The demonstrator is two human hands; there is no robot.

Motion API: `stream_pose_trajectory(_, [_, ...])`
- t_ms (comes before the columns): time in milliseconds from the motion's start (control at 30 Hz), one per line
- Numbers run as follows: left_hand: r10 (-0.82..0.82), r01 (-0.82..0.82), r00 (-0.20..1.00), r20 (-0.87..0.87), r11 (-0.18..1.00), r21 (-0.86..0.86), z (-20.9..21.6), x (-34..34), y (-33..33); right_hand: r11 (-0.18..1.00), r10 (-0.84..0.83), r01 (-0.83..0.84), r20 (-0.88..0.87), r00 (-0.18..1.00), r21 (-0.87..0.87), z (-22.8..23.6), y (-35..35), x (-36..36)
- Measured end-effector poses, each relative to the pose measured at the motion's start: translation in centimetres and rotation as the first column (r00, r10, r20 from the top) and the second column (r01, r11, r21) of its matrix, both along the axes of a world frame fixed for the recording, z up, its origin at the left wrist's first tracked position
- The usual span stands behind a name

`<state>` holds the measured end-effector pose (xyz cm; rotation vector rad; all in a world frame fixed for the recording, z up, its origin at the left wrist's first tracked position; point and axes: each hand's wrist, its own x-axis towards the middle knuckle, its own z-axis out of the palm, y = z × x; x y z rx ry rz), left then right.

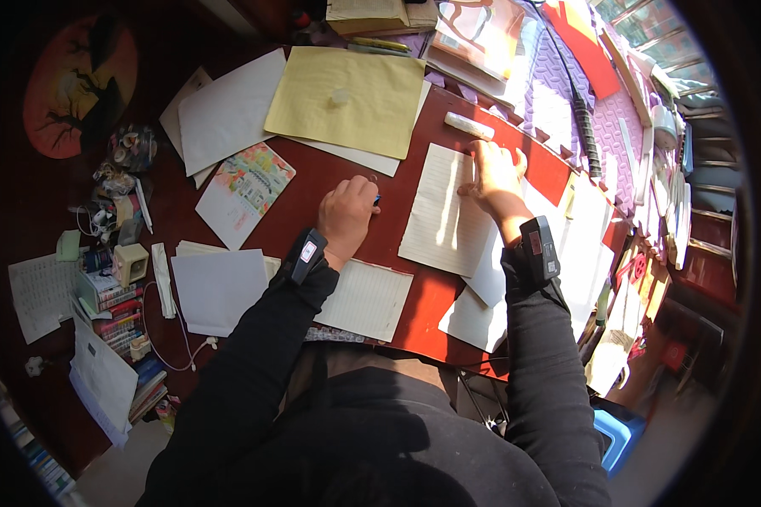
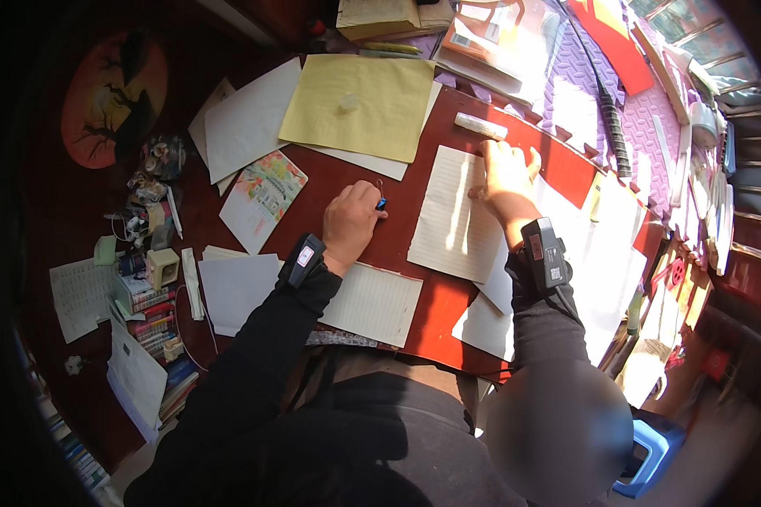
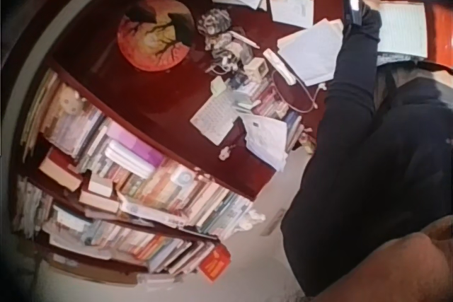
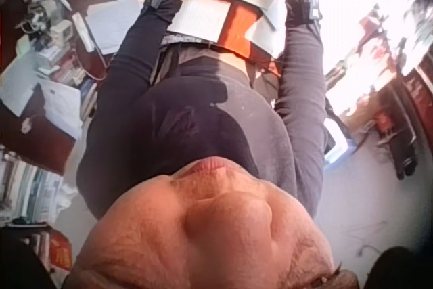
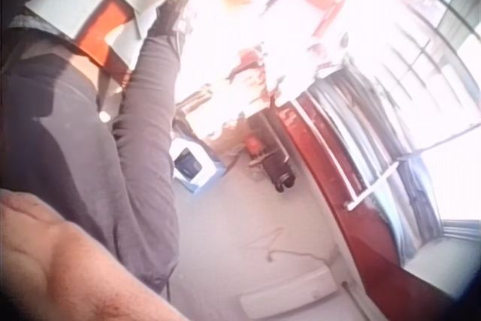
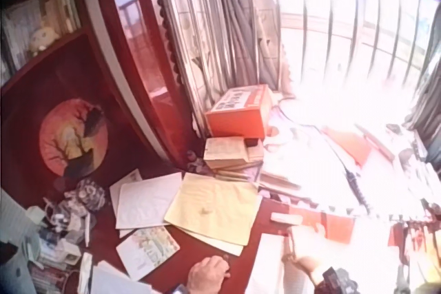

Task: The person applies glue to the spine of a folded stack of lined paper, presses it to set, then inserts the glued block into a gray cardstock cover and closes it. The person handles paper, glue, and a cardstock cover on a cluttered desk.

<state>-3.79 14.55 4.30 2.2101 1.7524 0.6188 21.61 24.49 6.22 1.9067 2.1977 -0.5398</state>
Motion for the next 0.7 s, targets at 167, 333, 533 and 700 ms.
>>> stream_pose_trajectory(167, [0.030, -0.018, 0.989, 0.142, 0.996, -0.084, -0.4, 0.0, -0.3, 1.000, -0.029, 0.030, 0.048, 0.998, -0.007, 0.2, 1.0, -0.7])
stream_pose_trajectory(333, [0.033, -0.010, 0.978, 0.206, 0.994, -0.111, -0.3, -0.3, -0.6, 0.997, -0.053, 0.057, -0.070, 0.996, 0.057, -0.1, 0.7, -0.3])
stream_pose_trajectory(533, [0.077, -0.066, 0.958, 0.278, 0.997, -0.049, 1.5, -0.4, -1.1, 0.994, -0.109, 0.110, -0.356, 0.928, -0.016, 2.0, -0.2, 1.5])
stream_pose_trajectory(700, [0.203, -0.112, 0.947, 0.251, 0.936, -0.333, 4.4, -1.8, -3.0, 0.972, -0.236, 0.188, -0.621, 0.748, -0.143, 7.6, -3.8, 3.0])
